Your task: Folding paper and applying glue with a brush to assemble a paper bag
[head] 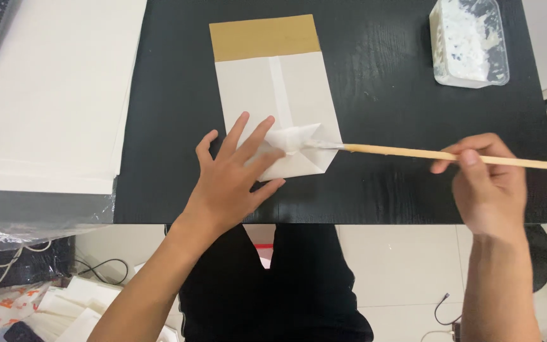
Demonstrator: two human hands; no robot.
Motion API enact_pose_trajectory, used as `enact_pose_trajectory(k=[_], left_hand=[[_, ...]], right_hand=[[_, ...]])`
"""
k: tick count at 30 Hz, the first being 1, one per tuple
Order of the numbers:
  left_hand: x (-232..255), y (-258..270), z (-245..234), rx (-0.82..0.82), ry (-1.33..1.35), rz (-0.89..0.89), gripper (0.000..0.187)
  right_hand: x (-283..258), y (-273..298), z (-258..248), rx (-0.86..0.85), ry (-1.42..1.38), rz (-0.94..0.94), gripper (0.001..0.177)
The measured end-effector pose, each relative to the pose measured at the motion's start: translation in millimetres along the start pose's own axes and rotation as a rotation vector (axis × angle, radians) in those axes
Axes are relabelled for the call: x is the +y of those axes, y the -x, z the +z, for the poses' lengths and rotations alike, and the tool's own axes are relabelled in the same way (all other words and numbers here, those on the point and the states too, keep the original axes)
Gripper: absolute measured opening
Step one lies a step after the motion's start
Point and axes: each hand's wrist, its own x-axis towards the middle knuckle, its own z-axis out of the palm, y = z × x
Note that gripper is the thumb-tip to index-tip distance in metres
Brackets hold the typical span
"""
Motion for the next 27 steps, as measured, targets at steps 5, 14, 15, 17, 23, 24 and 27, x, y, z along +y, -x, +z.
enact_pose_trajectory(k=[5,14,15,17,23,24,27], left_hand=[[-1.3,-37.9,-17.3,-0.199,0.332,-0.264,0.082],[-10.8,-54.2,11.8,-0.191,0.372,-0.139,0.051],[-10.2,-53.1,11.8,-0.191,0.376,-0.132,0.051],[-8.0,-51.7,12.8,-0.115,0.445,-0.122,0.036],[-0.3,-54.8,2.9,-0.283,0.413,-0.129,0.032],[-1.3,-52.4,7.6,-0.283,0.411,-0.126,0.032],[-0.8,-48.1,10.9,-0.259,0.353,-0.071,0.036]], right_hand=[[7.2,3.9,-26.5,0.121,-0.049,-0.108,0.022],[47.3,-6.2,-96.8,0.374,0.431,-0.369,0.029],[39.0,-11.5,-88.4,0.381,0.435,-0.369,0.029],[22.4,-21.4,-73.1,0.344,0.564,-0.458,0.011],[16.6,-47.4,-60.4,0.29,1.105,-0.363,0.019],[20.6,-51.8,-60.3,0.293,1.104,-0.363,0.019],[30.4,-61.3,-59.3,0.258,1.149,-0.4,0.018]])
